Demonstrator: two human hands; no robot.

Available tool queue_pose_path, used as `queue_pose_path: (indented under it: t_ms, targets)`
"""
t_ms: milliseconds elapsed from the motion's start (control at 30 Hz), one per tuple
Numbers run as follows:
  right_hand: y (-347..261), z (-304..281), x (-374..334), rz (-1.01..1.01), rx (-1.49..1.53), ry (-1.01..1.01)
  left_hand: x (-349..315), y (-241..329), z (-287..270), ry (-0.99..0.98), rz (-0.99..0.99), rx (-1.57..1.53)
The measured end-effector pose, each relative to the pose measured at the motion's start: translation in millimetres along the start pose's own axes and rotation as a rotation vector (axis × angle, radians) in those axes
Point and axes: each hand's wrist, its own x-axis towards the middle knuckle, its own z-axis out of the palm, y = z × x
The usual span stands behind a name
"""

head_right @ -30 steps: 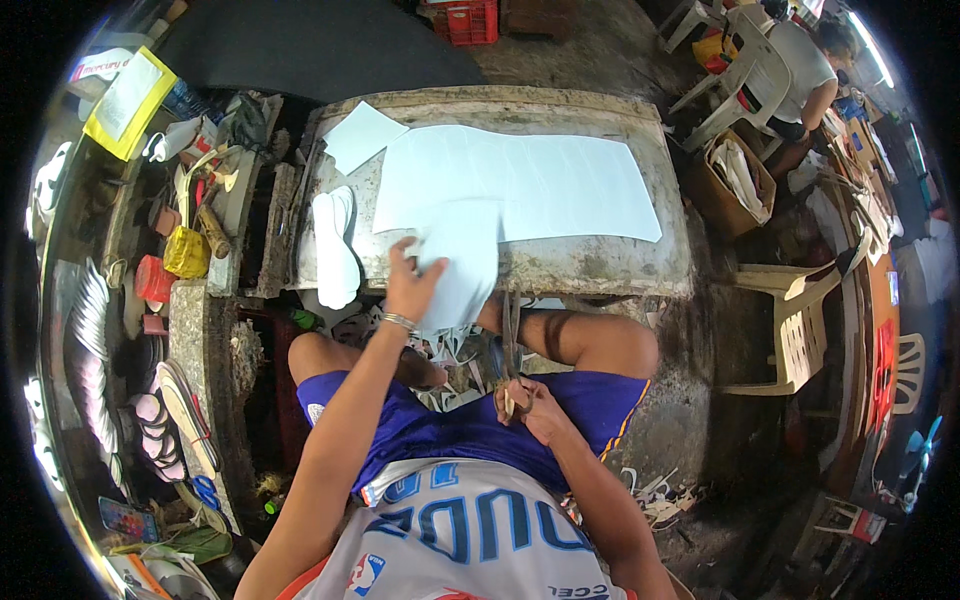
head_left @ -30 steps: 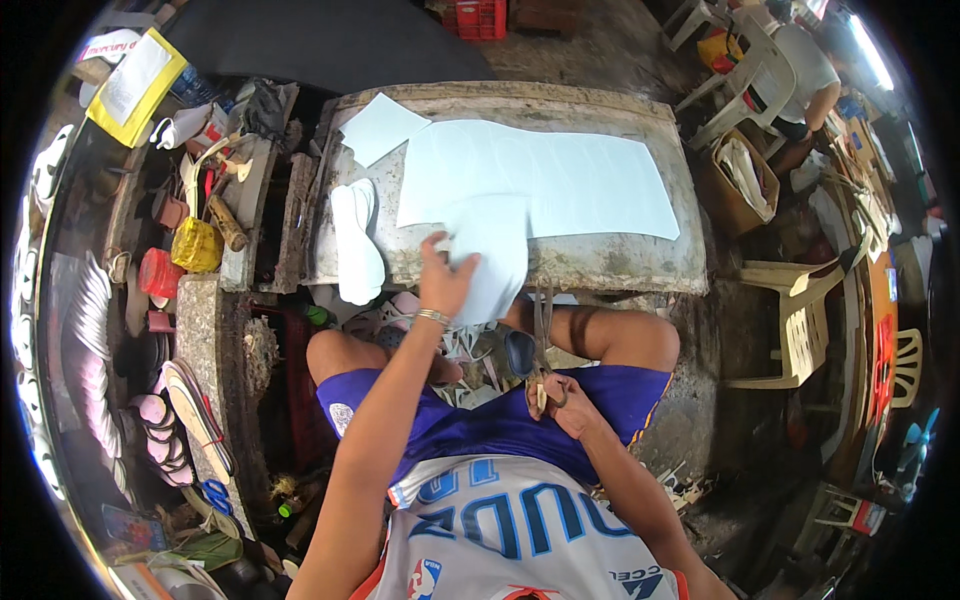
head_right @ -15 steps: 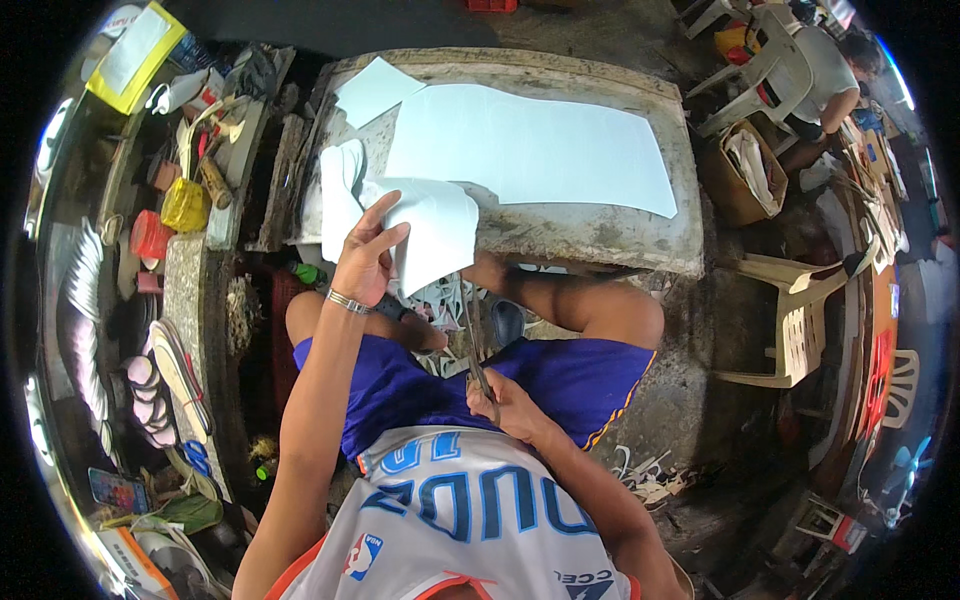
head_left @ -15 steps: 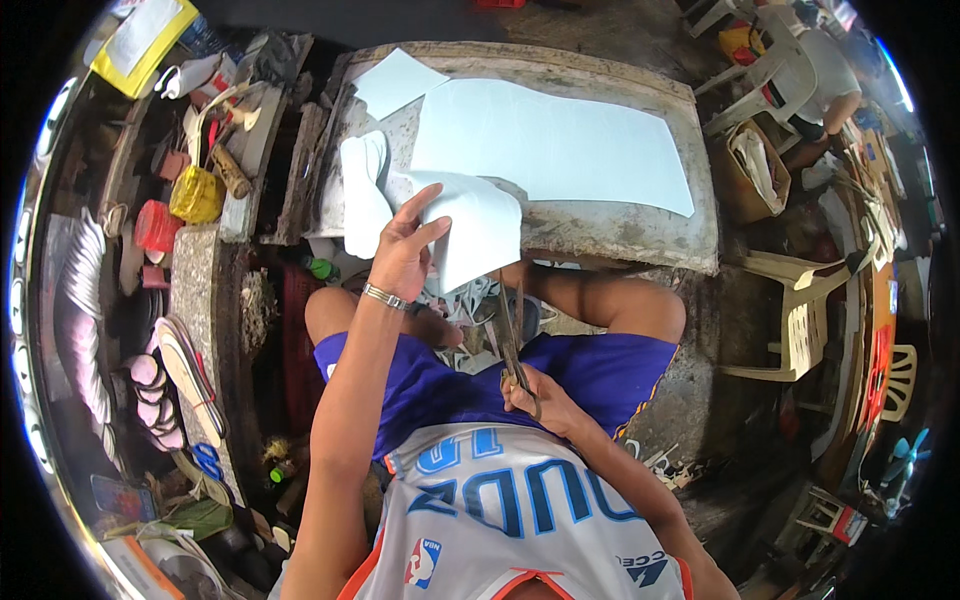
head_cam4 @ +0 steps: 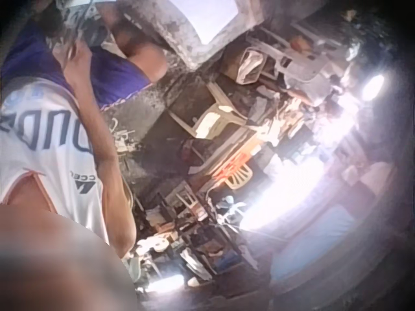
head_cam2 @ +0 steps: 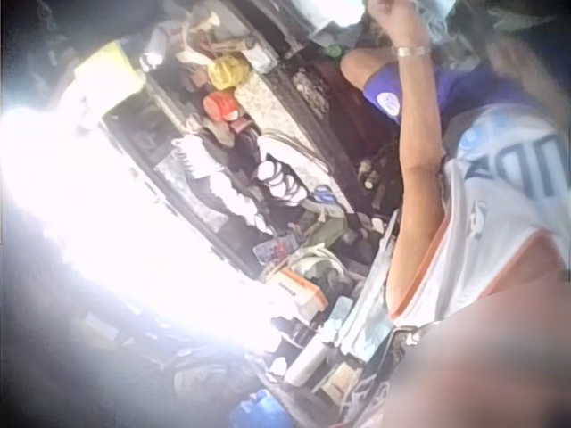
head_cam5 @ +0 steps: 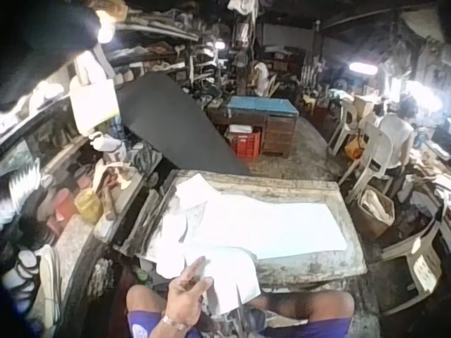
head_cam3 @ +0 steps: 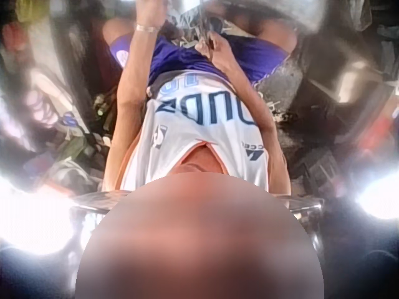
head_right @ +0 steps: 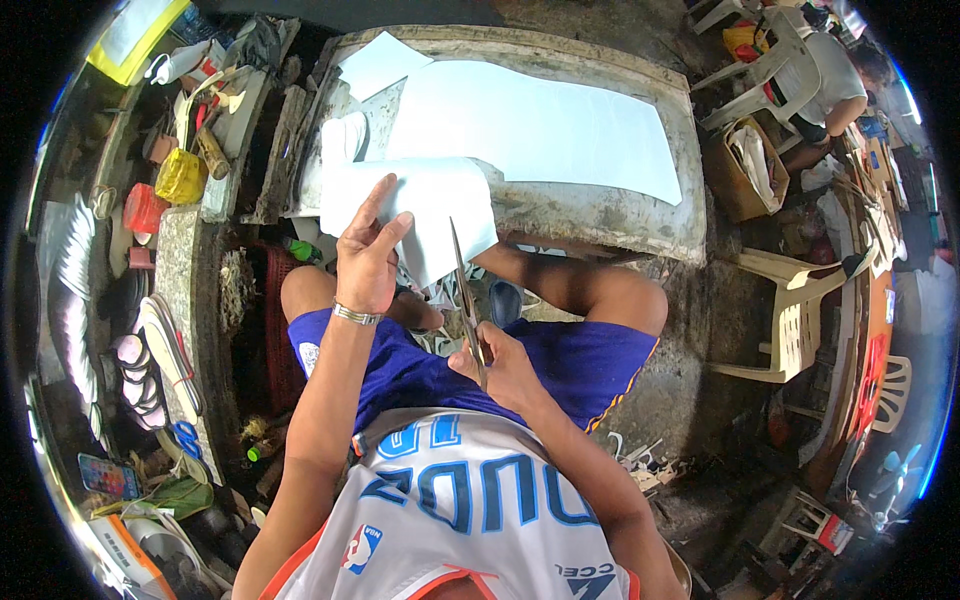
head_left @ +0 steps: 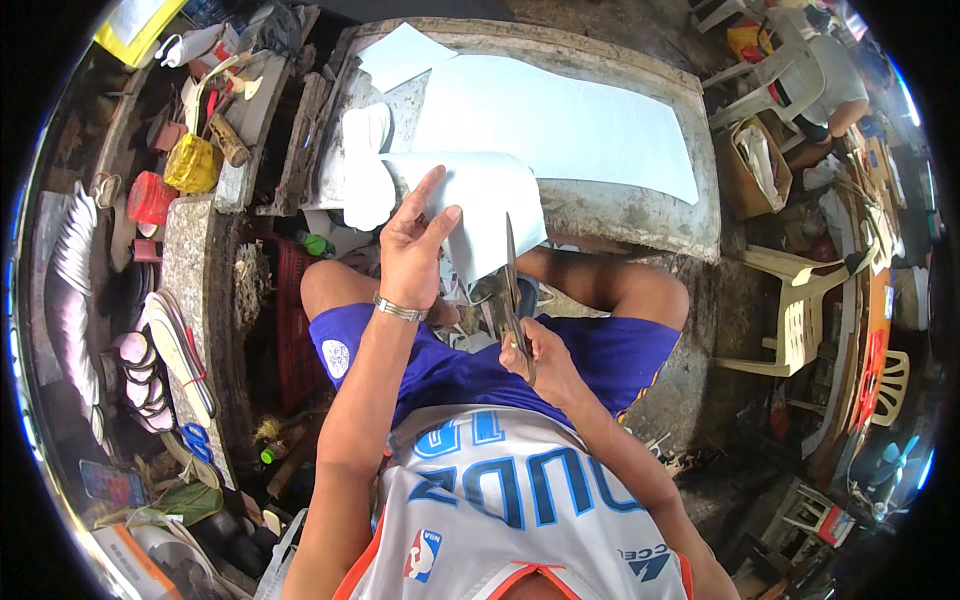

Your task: The person uses shears to cut a white shoe insole from a larger sheet of material. They hold the insole in one hand and guide the shears with the other, trimming the edges to shape. The finished insole is placed on the table, and the person continues cutting another piece from the sheet.

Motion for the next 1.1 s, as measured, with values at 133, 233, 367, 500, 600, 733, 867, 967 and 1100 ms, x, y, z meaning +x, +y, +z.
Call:
queue_pose_path:
  t_ms: [133,233,367,500,600,733,867,967,1100]
  targets:
    - [-4,-3,3,0.020,0.018,-0.013,-5,0,-1,-0.002,0.039,0.037]
    - [-4,-2,2,0.044,0.048,0.013,-5,3,-2,0.001,0.042,0.042]
    - [-3,-2,-1,0.127,0.042,0.045,-5,7,-3,-0.004,0.041,0.043]
    - [-3,-2,-2,0.108,-0.009,0.072,-6,10,-1,-0.003,0.072,0.079]
    - [-4,-2,-2,0.115,-0.027,0.079,-7,12,0,-0.004,0.072,0.061]
    - [-8,-3,-3,0.167,-0.002,0.066,-7,15,1,0.002,0.051,0.052]
    - [-11,-2,-4,0.172,-0.016,0.059,-8,17,1,0.011,0.044,0.045]
    - [-14,0,-3,0.162,0.017,0.069,-9,19,2,0.017,0.047,0.044]
    - [-20,-2,-6,0.165,0.010,0.068,-9,21,2,0.012,0.045,0.030]
